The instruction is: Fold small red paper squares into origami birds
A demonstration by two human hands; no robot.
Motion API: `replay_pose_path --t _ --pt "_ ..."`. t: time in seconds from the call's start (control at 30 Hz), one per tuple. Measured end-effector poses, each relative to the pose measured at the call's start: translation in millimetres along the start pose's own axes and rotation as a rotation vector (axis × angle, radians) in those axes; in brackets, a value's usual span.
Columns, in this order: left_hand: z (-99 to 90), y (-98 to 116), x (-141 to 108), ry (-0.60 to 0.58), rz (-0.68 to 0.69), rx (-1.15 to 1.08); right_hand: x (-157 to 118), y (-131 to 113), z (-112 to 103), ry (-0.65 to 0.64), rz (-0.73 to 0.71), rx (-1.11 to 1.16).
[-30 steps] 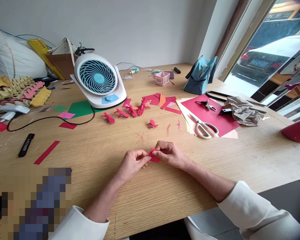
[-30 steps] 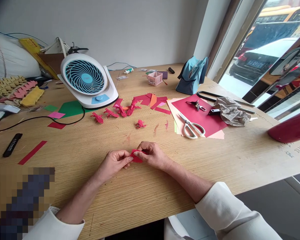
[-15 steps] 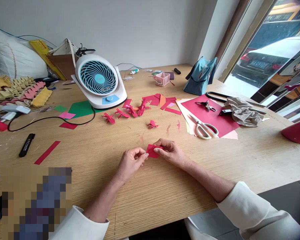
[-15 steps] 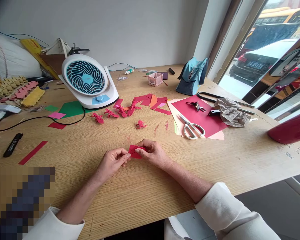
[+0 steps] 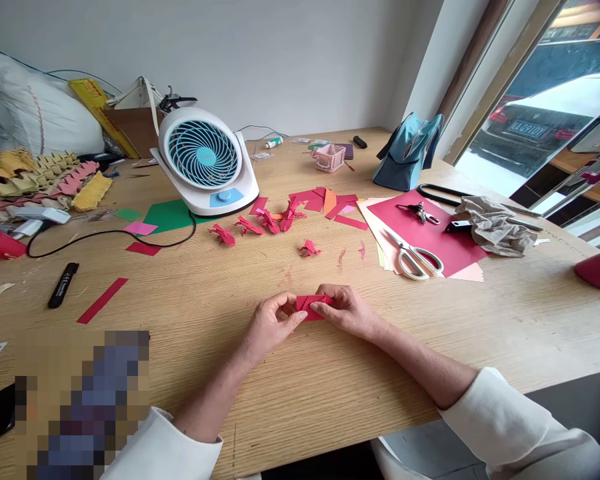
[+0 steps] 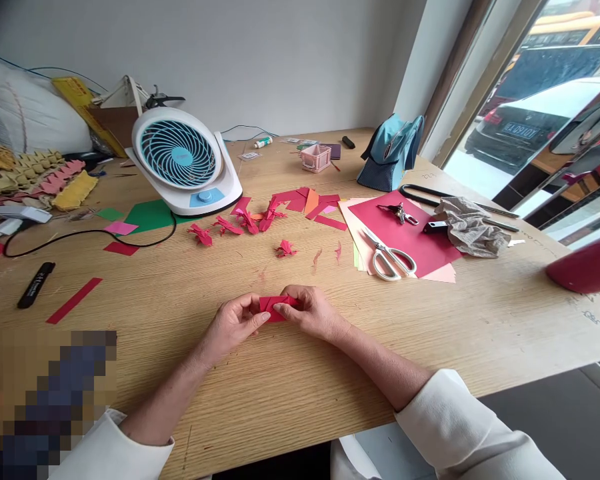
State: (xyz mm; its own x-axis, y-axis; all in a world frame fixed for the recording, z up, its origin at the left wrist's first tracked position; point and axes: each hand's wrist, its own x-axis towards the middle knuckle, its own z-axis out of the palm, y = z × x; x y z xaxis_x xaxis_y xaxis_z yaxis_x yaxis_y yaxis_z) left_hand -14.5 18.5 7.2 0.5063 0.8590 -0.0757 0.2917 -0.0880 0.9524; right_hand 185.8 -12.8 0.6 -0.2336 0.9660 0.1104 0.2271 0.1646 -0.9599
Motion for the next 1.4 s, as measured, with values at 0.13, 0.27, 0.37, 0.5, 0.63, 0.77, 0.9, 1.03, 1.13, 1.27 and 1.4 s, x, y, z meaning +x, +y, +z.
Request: replay_pose_path --t 0.13,0.27,0.37,0.5,0.63,0.77,0.9,1.03,1.13,1.27,1.4 --pt "1.0 0 0 0.013 0.058 0.074 0 -4 2 -0.046 -0.011 -0.033" --pt "3.8 1 -1 0.005 0.063 0.089 -1 -5 4 -0.034 -0.009 -0.095" --pt "5.5 1 -1 0.006 0.069 0.100 -1 -3 4 -0.043 -0.011 -0.088" --pt "6.5 2 -2 0.024 0.018 0.049 0 1 4 -0.033 0.023 0.004" --pt "7.5 2 -2 0.011 0.027 0.042 1 3 3 -0.027 0.030 0.016" --pt "7.9 -1 -2 -0.007 0.056 0.130 -1 2 3 -0.066 0.016 -0.011" --pt "7.4 -2 -2 -0.039 0.071 0.135 -2 1 4 -0.045 0.027 0.034" --pt "6.9 1 -2 -0.034 0.061 0.124 -2 3 5 -0.058 0.007 0.040" --pt "6.0 4 -2 -0.050 0.059 0.136 -2 2 5 -0.072 0.006 0.031" --pt "4.0 6 -2 -0.062 0.049 0.082 -1 2 3 -0.070 0.001 0.097" --pt "3.1 4 -1 -0.042 0.047 -0.023 -1 6 2 -0.061 0.015 0.128"
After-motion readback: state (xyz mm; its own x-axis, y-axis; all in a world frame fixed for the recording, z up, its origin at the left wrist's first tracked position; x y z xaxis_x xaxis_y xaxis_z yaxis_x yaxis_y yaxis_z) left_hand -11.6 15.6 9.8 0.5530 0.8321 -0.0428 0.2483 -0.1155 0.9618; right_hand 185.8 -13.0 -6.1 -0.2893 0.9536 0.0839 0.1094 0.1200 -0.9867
